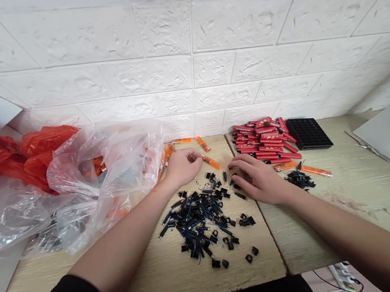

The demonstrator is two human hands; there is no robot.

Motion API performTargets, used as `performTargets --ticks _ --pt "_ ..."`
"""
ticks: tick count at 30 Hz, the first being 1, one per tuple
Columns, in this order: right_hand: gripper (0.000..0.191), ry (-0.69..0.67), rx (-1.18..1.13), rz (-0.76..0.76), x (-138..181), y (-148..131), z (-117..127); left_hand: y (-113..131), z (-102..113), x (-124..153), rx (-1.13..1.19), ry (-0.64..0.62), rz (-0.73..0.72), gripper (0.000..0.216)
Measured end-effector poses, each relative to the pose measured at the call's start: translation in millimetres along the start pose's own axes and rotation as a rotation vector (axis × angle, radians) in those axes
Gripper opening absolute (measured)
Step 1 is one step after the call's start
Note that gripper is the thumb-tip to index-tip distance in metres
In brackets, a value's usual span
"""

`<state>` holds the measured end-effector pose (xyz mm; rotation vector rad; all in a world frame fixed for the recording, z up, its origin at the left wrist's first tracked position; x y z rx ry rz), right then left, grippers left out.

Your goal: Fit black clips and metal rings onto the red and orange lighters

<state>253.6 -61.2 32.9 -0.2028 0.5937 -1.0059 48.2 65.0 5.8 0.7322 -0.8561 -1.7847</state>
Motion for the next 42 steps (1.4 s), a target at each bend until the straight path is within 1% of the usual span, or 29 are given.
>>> performTargets --ticks 7,10,13,15,18,21,24,27,33,37,42 --pt "0.037 -0.051 -0.046 0.026 0 -5 -3 1 0 1 0.02 -0.007 -0.021 0.014" --pt "0.044 -0.051 -0.026 0.066 1 -10 -3 3 1 3 0.017 -0.011 -0.038 0.013" --pt "0.048 -0.105 -0.02 0.121 1 -18 -8 4 2 5 0.013 -0.017 -0.047 0.013" --pt "0.042 -0.154 -0.015 0.135 -1 -22 -12 4 2 5 0.003 -0.024 -0.05 0.013" --pt "0.027 -0.202 0.029 0.123 -6 -27 -17 5 3 5 -0.023 -0.027 -0.061 0.012" --pt "0.02 -0.222 0.129 0.119 -10 -31 -23 8 3 7 -0.041 -0.032 -0.071 0.012" --pt "0.019 -0.216 0.226 0.14 -10 -34 -28 10 4 9 -0.05 -0.031 -0.067 0.013" --pt "0.022 -0.19 0.267 0.165 -10 -36 -31 12 4 11 -0.054 -0.031 -0.073 0.013" --pt "0.041 -0.17 0.305 0.236 -14 -36 -35 11 5 11 -0.04 -0.016 -0.075 0.011" --pt "0.05 -0.148 0.272 0.256 -22 -35 -39 12 6 11 -0.035 -0.028 -0.083 0.011" --pt "0.056 -0.079 0.174 0.252 -26 -33 -38 10 6 12 -0.021 -0.033 -0.08 0.011"
Point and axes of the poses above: each hand's wrist, its own x-axis away from the middle knuckle, its own z-axis out of the back of the hand, y = z × x, the point moved 7 cm from there along -x, towards the middle knuckle
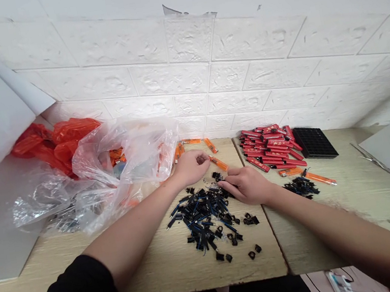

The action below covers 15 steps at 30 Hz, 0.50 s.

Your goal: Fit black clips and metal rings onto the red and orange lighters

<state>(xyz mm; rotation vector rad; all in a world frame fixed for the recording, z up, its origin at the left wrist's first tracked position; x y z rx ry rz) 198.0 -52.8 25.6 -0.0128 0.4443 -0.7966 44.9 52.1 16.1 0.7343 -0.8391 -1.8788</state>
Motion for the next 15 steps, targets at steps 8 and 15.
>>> performTargets --ticks 8,15 --pt "0.057 0.112 -0.146 0.042 2.1 1.3 6.9 -1.3 -1.8 -1.6 -0.007 0.001 -0.028 0.011" --pt "0.055 0.013 -0.16 0.053 -6.5 -1.2 4.4 0.7 -1.6 -1.3 -0.022 -0.002 -0.037 0.012"
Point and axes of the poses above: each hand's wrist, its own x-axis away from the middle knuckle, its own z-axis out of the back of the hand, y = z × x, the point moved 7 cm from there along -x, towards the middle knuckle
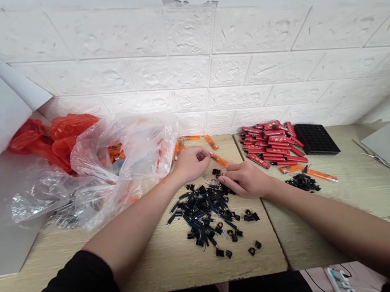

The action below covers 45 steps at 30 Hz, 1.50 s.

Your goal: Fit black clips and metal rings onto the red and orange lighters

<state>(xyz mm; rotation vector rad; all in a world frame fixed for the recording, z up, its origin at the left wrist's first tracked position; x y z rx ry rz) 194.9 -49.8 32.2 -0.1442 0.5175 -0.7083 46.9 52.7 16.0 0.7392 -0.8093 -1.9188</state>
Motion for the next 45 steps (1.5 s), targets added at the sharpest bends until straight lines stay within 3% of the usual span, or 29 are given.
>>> performTargets --ticks 8,13,20,23,28,34,37,42,45 --pt "0.055 -0.032 -0.064 -0.029 -11 -6 -2 0 0 0 0.002 -0.004 -0.007 0.012" --pt "0.058 0.116 -0.22 -0.053 -21 -13 -1 -1 0 -1 0.048 -0.019 0.002 0.009" --pt "0.062 0.309 -0.433 -0.222 -40 -9 -7 -13 -5 -3 0.159 -0.039 0.021 0.007" --pt "0.056 0.271 -0.5 -0.27 -43 -6 -7 -15 -6 -3 0.188 -0.062 0.028 0.009" --pt "0.043 0.155 -0.471 -0.216 -37 -7 11 -12 -5 -1 0.183 -0.054 0.028 0.006" --pt "0.044 0.215 -0.316 -0.255 -9 10 33 -8 -4 -1 0.096 -0.003 0.017 0.011" --pt "0.039 0.063 -0.245 -0.256 -3 16 37 -3 -4 2 0.134 -0.007 -0.001 0.012" --pt "0.006 -0.309 -0.262 -0.216 2 14 39 9 -4 8 0.131 -0.056 -0.056 0.013" --pt "0.012 -0.407 -0.242 -0.209 7 14 38 14 -4 10 0.12 -0.091 -0.093 0.013"
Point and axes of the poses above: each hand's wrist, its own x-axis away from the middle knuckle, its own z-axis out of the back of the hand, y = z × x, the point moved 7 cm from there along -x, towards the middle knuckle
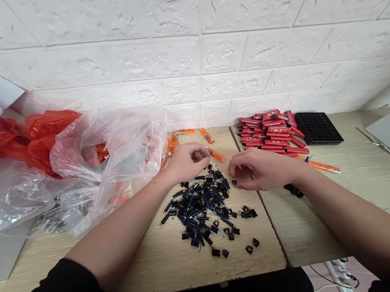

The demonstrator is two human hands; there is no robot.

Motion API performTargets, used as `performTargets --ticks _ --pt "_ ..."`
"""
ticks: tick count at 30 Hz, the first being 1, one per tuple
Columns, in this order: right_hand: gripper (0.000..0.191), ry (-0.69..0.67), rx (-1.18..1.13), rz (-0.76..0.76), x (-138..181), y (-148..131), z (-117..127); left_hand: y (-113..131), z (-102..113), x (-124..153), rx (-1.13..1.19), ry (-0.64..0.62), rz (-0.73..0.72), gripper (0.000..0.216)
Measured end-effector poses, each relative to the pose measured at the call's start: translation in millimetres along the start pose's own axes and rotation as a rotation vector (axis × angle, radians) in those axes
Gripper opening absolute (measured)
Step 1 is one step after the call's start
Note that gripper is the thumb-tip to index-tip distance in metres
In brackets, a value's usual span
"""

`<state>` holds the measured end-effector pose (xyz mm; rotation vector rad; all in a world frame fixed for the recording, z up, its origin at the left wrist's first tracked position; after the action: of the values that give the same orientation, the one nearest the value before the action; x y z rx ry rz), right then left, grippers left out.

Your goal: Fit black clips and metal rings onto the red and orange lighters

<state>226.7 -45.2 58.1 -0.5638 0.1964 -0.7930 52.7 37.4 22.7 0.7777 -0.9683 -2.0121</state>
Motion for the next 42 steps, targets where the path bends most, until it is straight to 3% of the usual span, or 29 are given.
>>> performTargets --ticks 9,42 --pt "0.005 0.054 -0.089 0.021 -4 8 -14 4 -5 1 -0.001 -0.146 -0.097 0.018" --pt "0.009 0.122 0.027 0.018 -8 13 -16 -8 -10 -9 -0.092 -0.133 -0.031 0.013"
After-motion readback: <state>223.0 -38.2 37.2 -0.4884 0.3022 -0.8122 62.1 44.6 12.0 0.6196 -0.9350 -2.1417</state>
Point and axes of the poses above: each hand's wrist, its own x-axis away from the middle knuckle, its own z-axis out of the back of the hand, y = z × x, the point moved 7 cm from there along -x, towards the middle knuckle
